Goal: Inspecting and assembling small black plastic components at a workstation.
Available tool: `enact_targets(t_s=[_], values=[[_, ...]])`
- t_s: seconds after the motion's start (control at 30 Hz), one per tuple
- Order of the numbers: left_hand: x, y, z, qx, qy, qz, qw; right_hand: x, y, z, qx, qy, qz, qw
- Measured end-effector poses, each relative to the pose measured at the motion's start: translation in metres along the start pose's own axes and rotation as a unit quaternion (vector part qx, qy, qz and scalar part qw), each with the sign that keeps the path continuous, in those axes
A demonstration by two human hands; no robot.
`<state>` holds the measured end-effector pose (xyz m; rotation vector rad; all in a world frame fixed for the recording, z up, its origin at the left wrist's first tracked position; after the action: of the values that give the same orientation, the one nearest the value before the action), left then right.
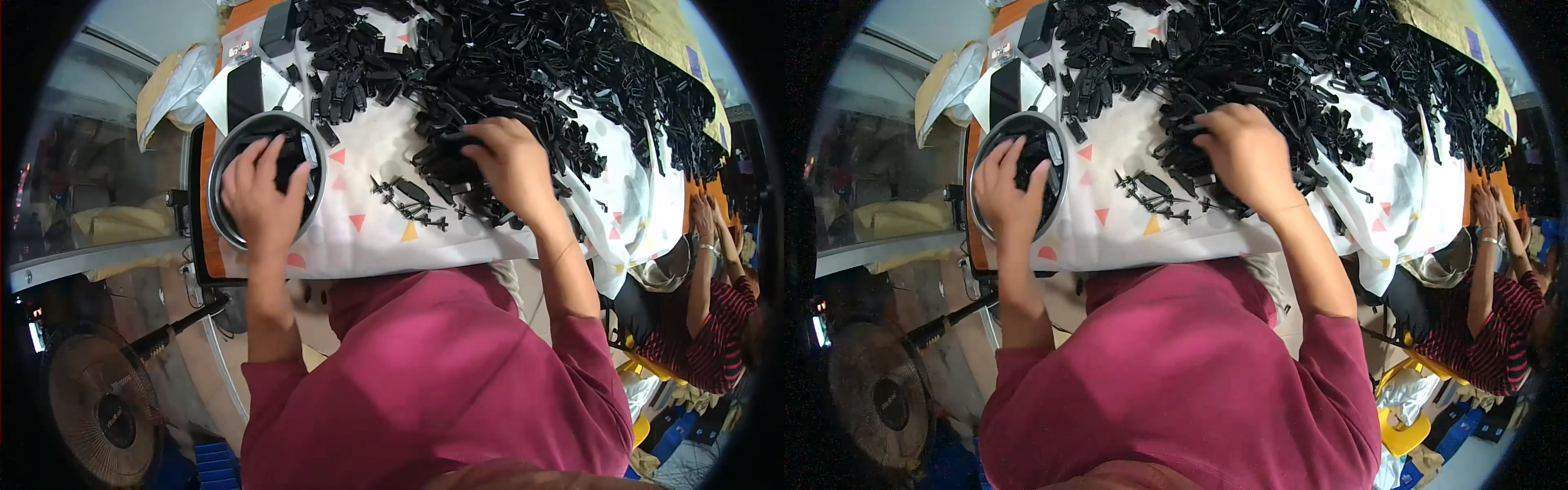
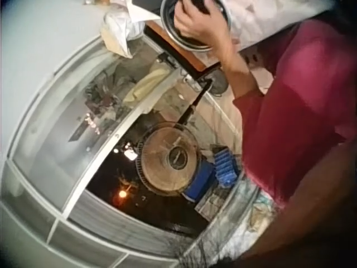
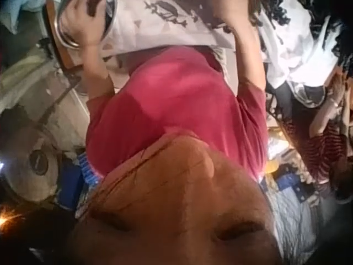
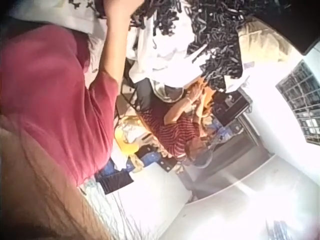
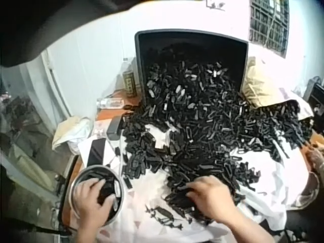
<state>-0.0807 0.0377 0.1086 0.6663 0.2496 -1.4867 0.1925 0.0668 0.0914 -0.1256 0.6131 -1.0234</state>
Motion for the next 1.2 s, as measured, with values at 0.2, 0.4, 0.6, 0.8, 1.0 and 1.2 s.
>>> enact_targets(t_s=[0.2,0.4,0.6,0.8,1.0,1.2], values=[[-0.044,0.049,-0.072,0.069,-0.120,-0.038,0.990,-0.009,-0.004,-0.035,0.165,-0.083,0.029,0.982],[-0.122,0.058,-0.164,-0.035,-0.206,-0.006,0.978,-0.001,0.007,0.006,0.048,0.074,-0.035,0.996],[-0.114,0.059,-0.229,-0.019,-0.346,0.050,0.937,0.030,0.029,0.024,-0.058,0.187,-0.142,0.970],[-0.049,0.078,-0.175,-0.029,-0.404,-0.048,0.913,0.044,0.045,0.005,-0.338,0.217,-0.234,0.886],[-0.089,0.093,-0.145,-0.054,-0.409,-0.044,0.910,0.076,0.057,0.005,-0.418,0.226,-0.290,0.831],[-0.251,0.018,-0.234,-0.043,-0.223,-0.001,0.974,0.104,0.069,0.017,-0.584,0.299,-0.395,0.643]])
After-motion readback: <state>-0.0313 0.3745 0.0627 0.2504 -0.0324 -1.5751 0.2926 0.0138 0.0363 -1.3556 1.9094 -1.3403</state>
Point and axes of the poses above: each hand's wrist, its own x-axis away from the middle knuckle, its own z-axis out of the back of the hand, y = z × x, the point moved 7 cm from there along -x, towards the middle knuckle, and after that the axes turned 8 degrees about z, right-handed, at the moved point
